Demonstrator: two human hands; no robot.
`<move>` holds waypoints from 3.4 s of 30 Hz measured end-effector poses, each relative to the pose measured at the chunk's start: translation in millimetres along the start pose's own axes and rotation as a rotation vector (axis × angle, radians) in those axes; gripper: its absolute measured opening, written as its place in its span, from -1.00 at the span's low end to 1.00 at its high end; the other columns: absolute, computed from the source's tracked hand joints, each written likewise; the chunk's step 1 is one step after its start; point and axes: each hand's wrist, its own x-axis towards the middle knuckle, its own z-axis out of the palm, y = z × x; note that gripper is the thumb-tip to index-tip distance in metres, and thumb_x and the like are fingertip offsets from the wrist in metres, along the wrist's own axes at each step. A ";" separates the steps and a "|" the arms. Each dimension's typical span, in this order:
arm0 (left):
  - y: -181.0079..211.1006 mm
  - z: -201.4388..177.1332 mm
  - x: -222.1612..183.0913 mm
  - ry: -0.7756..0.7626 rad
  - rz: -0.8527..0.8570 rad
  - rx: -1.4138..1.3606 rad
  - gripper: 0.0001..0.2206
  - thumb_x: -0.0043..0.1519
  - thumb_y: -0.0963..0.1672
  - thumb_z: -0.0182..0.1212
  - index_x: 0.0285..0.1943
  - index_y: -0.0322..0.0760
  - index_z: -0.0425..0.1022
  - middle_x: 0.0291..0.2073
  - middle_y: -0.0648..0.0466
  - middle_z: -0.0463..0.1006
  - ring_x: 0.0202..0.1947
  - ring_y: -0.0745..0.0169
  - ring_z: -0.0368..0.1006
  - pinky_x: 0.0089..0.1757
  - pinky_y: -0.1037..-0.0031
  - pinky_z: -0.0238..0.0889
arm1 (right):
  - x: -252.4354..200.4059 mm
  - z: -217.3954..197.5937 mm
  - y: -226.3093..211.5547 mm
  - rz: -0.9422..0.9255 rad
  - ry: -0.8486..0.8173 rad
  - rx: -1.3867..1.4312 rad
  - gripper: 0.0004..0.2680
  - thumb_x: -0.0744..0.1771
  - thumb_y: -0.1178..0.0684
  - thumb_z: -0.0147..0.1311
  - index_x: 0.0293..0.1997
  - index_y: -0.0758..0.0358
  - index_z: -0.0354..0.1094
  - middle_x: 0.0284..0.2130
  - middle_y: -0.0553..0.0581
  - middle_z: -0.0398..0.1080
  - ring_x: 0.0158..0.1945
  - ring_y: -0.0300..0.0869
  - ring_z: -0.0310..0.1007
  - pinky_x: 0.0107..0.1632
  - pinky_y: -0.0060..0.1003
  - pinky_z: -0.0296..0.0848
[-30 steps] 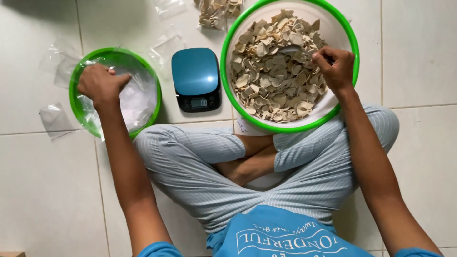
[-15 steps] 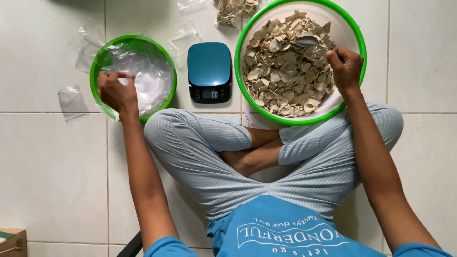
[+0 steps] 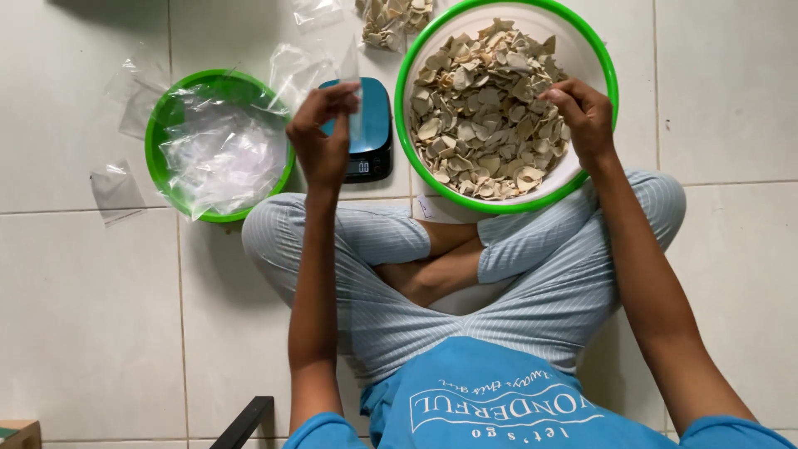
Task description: Weighing and bagging dried food pieces using a spoon and a digital scale while sitting on the floor.
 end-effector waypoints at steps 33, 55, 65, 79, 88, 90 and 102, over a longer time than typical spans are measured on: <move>39.9 184.9 -60.5 -0.385 0.016 -0.241 -0.64 0.53 -0.17 -0.02 0.47 0.17 0.26 0.08 0.11 0.54 -0.55 0.58 0.23 -0.47 0.76 0.24 | -7.0 11.8 2.8 -0.083 -0.028 0.122 -0.88 0.41 0.08 0.24 -0.01 0.28 0.52 -0.39 0.04 0.47 -0.44 -0.35 0.26 -0.38 -0.47 0.25; 17.7 189.8 -32.7 0.068 -0.478 -1.519 -0.63 0.33 0.15 0.12 -0.12 -0.12 0.54 0.01 -0.06 0.65 0.12 -0.05 0.52 0.17 -0.09 0.28 | -7.7 13.7 9.1 0.304 -0.485 0.367 -0.76 0.41 -0.11 0.03 0.07 0.23 0.36 -0.48 -0.11 0.23 -0.52 -0.41 0.06 -0.47 -0.54 0.08; -5.7 209.9 -44.4 0.196 -0.723 -0.949 -0.76 0.09 0.02 0.39 -0.49 -0.06 0.47 -0.43 0.20 0.51 -0.33 0.25 0.40 -0.22 0.34 0.29 | -8.8 14.8 -17.1 0.264 -0.513 0.318 -0.81 0.45 -0.08 -0.07 0.14 0.12 0.27 -0.43 -0.14 0.16 -0.52 -0.44 0.00 -0.51 -0.58 0.04; -68.9 170.7 -55.5 0.046 -1.223 -1.728 -0.79 0.07 -0.14 0.50 -0.25 -0.20 0.52 -0.39 0.10 0.60 -0.33 0.16 0.56 -0.08 0.16 0.61 | -11.8 -17.5 10.2 0.262 -0.308 -0.611 -0.89 0.39 -0.20 0.21 -0.06 -0.19 0.51 -0.35 -0.03 0.53 -0.28 -0.25 0.46 -0.31 -0.26 0.32; -76.8 182.6 -63.1 0.057 -1.172 -1.802 -0.80 0.09 -0.13 0.53 -0.23 -0.22 0.58 -0.29 0.02 0.66 -0.22 0.02 0.62 -0.12 0.19 0.66 | -15.4 -0.8 10.0 0.326 -0.738 -0.837 -0.87 0.44 -0.18 -0.02 -0.01 -0.16 0.41 -0.14 -0.03 0.55 -0.26 -0.13 0.45 -0.28 -0.14 0.42; -74.8 183.7 -62.5 0.052 -1.113 -1.773 -0.79 0.10 -0.14 0.52 -0.21 -0.26 0.56 -0.28 0.00 0.65 -0.22 0.08 0.62 0.02 0.10 0.58 | -16.6 2.6 10.8 0.360 -0.773 -0.932 -0.80 0.42 -0.22 -0.02 0.10 -0.15 0.41 -0.04 0.04 0.54 -0.09 -0.02 0.51 -0.13 0.00 0.52; -75.0 183.9 -66.0 0.015 -0.993 -1.887 -0.85 0.19 -0.16 0.46 -0.17 -0.28 0.57 -0.20 -0.06 0.66 -0.14 0.08 0.64 0.08 0.08 0.55 | -12.0 7.1 32.3 0.456 -0.950 -0.534 -0.78 0.39 -0.19 0.02 -0.19 0.08 0.49 -0.41 0.08 0.45 -0.38 -0.16 0.33 -0.21 -0.22 0.22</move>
